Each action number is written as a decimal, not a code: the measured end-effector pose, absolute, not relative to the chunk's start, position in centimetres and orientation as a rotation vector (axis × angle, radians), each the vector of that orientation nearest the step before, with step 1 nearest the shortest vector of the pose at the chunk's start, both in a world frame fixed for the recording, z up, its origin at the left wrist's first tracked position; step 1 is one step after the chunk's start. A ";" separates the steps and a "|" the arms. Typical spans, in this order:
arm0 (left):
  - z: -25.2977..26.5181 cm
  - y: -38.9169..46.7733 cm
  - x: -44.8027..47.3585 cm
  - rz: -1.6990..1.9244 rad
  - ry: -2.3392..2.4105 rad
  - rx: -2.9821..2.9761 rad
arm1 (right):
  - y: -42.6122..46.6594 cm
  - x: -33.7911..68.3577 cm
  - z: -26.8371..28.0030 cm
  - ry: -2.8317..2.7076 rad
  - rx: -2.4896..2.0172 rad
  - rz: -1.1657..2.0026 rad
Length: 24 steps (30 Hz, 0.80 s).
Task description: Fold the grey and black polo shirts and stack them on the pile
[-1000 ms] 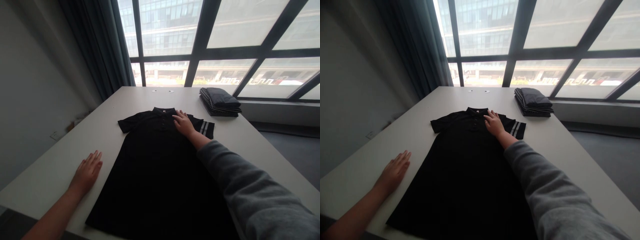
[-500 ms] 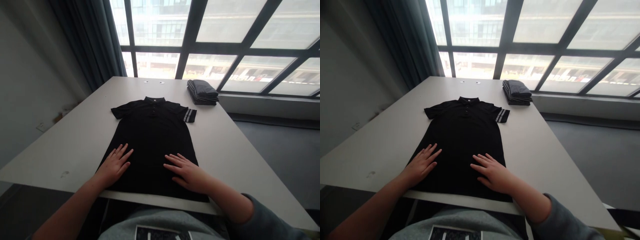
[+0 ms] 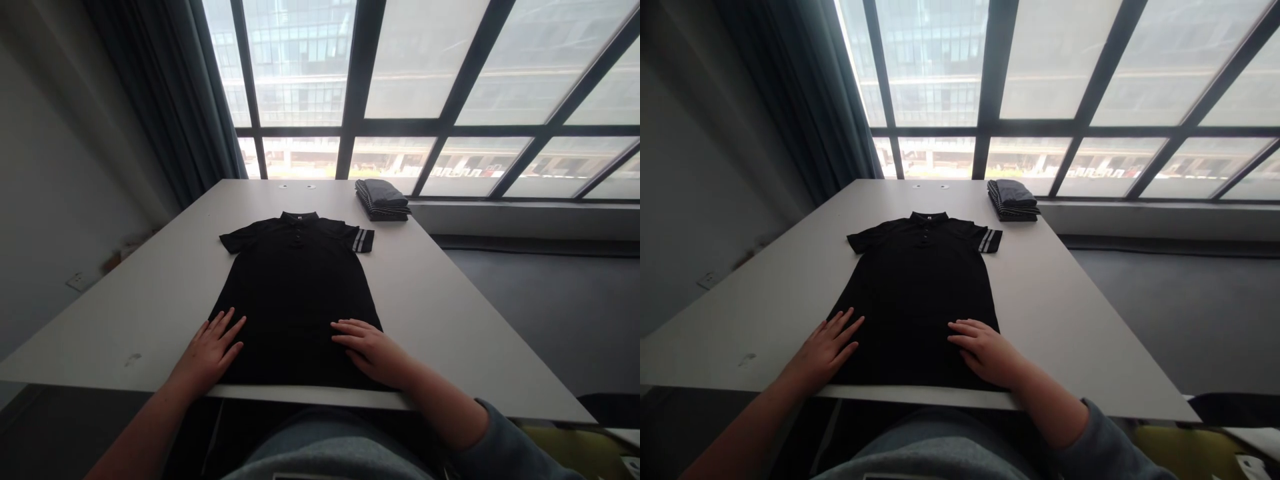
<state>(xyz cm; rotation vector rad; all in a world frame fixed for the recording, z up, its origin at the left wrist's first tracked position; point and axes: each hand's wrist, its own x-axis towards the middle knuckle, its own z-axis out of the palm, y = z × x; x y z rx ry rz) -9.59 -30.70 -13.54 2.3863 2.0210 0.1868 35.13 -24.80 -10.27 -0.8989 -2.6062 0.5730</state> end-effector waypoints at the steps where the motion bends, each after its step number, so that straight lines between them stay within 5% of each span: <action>1: -13.6 -30.9 -9.7 0.187 2.028 2.379 | -24.8 35.1 -10.3 -2.604 -0.907 0.580; 10: -10.8 -28.0 -11.3 0.299 2.066 2.243 | -23.6 36.0 -10.8 -2.332 -0.865 0.551; 24: -10.7 -12.2 -21.1 0.292 2.685 1.649 | -9.2 40.2 -14.4 -2.155 -1.875 0.119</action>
